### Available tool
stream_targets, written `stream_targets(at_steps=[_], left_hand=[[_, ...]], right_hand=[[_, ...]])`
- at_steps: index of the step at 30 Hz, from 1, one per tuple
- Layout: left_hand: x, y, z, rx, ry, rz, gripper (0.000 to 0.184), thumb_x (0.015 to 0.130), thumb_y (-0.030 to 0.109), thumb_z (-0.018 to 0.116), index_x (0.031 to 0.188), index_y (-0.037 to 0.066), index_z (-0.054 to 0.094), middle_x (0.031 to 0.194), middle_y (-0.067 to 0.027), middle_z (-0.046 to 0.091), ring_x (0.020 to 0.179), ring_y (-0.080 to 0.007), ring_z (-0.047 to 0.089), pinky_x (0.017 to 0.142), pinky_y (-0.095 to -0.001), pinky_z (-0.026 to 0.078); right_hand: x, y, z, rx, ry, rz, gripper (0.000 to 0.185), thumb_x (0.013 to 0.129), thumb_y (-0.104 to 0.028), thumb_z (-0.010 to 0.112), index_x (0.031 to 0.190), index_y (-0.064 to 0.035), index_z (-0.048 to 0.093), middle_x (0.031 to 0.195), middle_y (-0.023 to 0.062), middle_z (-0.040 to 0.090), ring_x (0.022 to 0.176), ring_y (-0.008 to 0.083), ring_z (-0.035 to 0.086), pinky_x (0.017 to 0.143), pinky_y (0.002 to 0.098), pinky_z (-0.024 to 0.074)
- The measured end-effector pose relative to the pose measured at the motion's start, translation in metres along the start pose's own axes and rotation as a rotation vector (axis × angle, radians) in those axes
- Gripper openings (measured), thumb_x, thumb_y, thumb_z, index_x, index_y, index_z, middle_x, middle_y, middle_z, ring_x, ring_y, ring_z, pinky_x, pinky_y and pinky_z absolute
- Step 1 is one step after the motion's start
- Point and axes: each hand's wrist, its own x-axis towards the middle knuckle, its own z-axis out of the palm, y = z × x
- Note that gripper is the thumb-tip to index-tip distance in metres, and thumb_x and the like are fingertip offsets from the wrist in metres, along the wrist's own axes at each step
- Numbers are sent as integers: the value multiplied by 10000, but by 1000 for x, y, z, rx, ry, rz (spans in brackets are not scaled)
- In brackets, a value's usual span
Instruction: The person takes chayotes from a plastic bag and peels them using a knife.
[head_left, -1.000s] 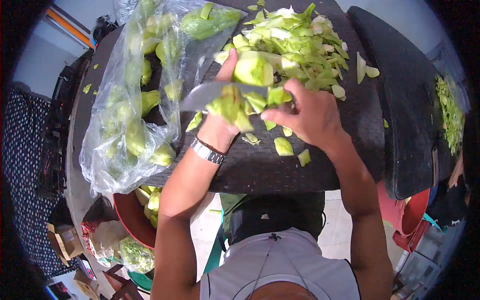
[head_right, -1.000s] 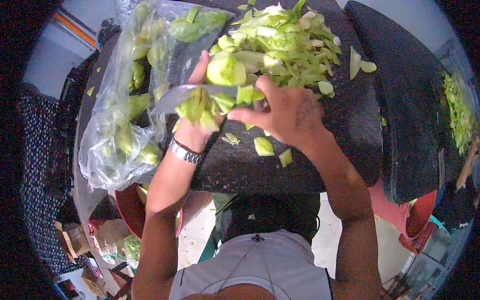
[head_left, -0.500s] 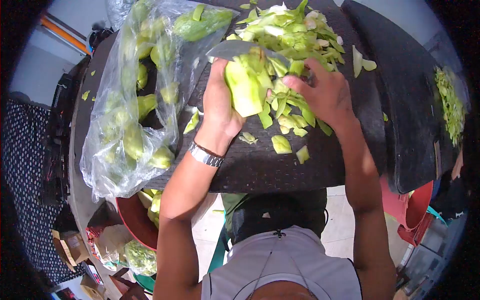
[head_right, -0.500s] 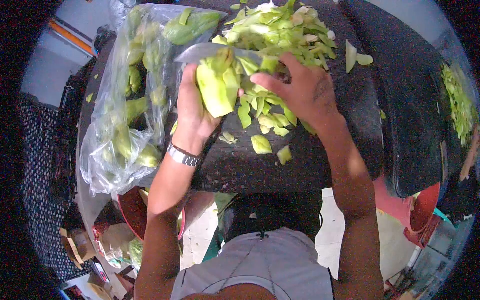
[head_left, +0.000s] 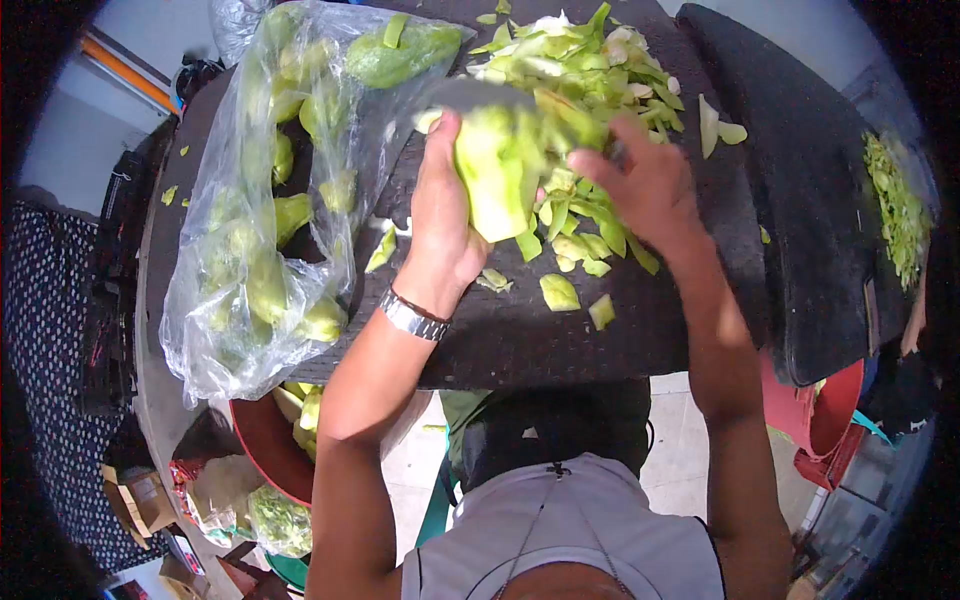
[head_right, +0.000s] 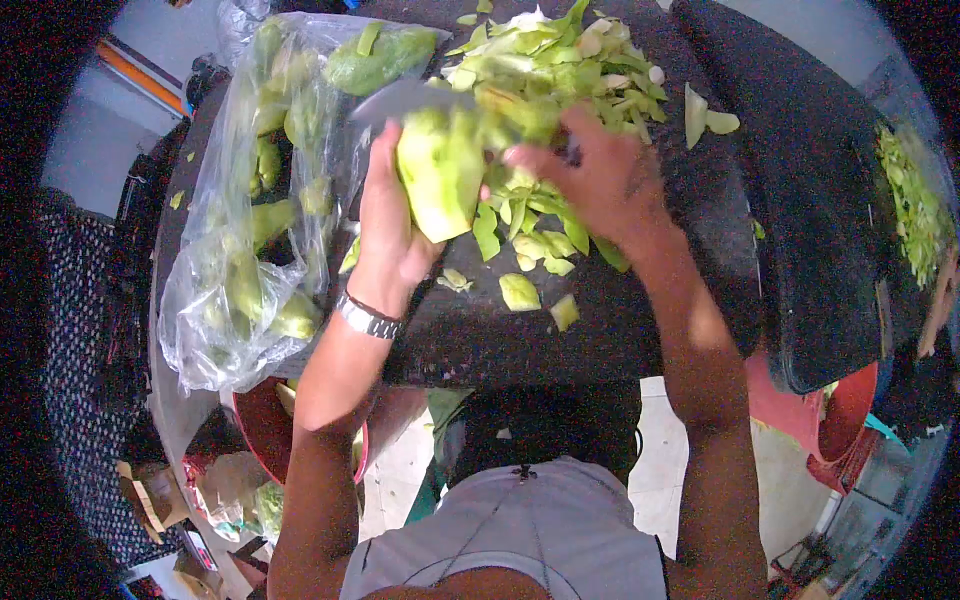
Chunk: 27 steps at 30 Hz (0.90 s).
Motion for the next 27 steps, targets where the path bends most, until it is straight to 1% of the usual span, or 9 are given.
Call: stream_targets(at_steps=[3,4,8,11,12,15,18,21,27], left_hand=[[3,-7,-5,-45,-24,105,437,1049,502,529,1234,107,548,1129,-80,647,1021,-216,672,878,-398,591],[3,-7,-3,-9,21,147,456,1031,517,563,1242,112,549,1107,-63,639,1022,-213,663,889,-400,584],[7,-12,-11,31,25,142,457,1041,522,538,1258,120,550,1144,-64,646,1049,-214,665,872,-392,590],[1,-3,0,60,46,46,462,1066,527,473,1279,125,552,1153,-83,663,997,-235,697,795,-425,616],[2,-2,4,54,55,60,479,1077,523,432,1289,107,540,1130,-97,669,952,-254,709,747,-464,626],[3,1,0,-7,-50,14,533,1073,553,422,1303,84,525,1144,-111,665,985,-259,705,760,-470,628],[3,-5,-10,-100,-9,10,606,1054,604,438,1310,62,525,1161,-124,662,1012,-259,701,757,-459,630],[8,-6,-8,-139,26,-6,665,1024,652,463,1323,60,522,1187,-136,654,1040,-258,692,759,-443,629],[4,3,-14,-109,-250,-177,647,1006,649,502,1244,57,607,1044,-119,725,838,-241,740,629,-382,629]], right_hand=[[-19,-20,18,22,-103,-253,657,795,-700,746,1066,-108,655,704,121,700,705,379,728,663,481,570],[-23,-30,20,85,-63,-281,555,789,-528,838,1068,-79,667,692,101,683,637,270,706,629,396,550],[-12,-14,18,-32,4,-178,552,828,-558,796,1059,-71,673,665,128,659,612,295,688,602,402,531],[7,13,3,-21,21,37,704,822,-732,696,1045,-65,675,746,190,703,771,415,726,715,483,573],[8,11,-2,-48,18,74,726,841,-739,669,1045,-42,667,777,209,703,795,415,725,729,479,569],[-2,-8,-3,144,-29,90,700,840,-713,694,1034,-42,667,735,195,694,739,403,723,702,476,568],[-12,-25,3,130,-114,17,648,840,-672,724,1031,-55,666,692,180,684,679,389,717,668,467,568],[-19,-23,15,103,-41,-169,511,849,-512,798,997,-48,644,606,111,588,536,267,598,543,388,467],[-17,-14,-2,63,-1,-239,558,742,-503,867,1021,-64,665,617,82,595,550,220,618,550,358,479]])
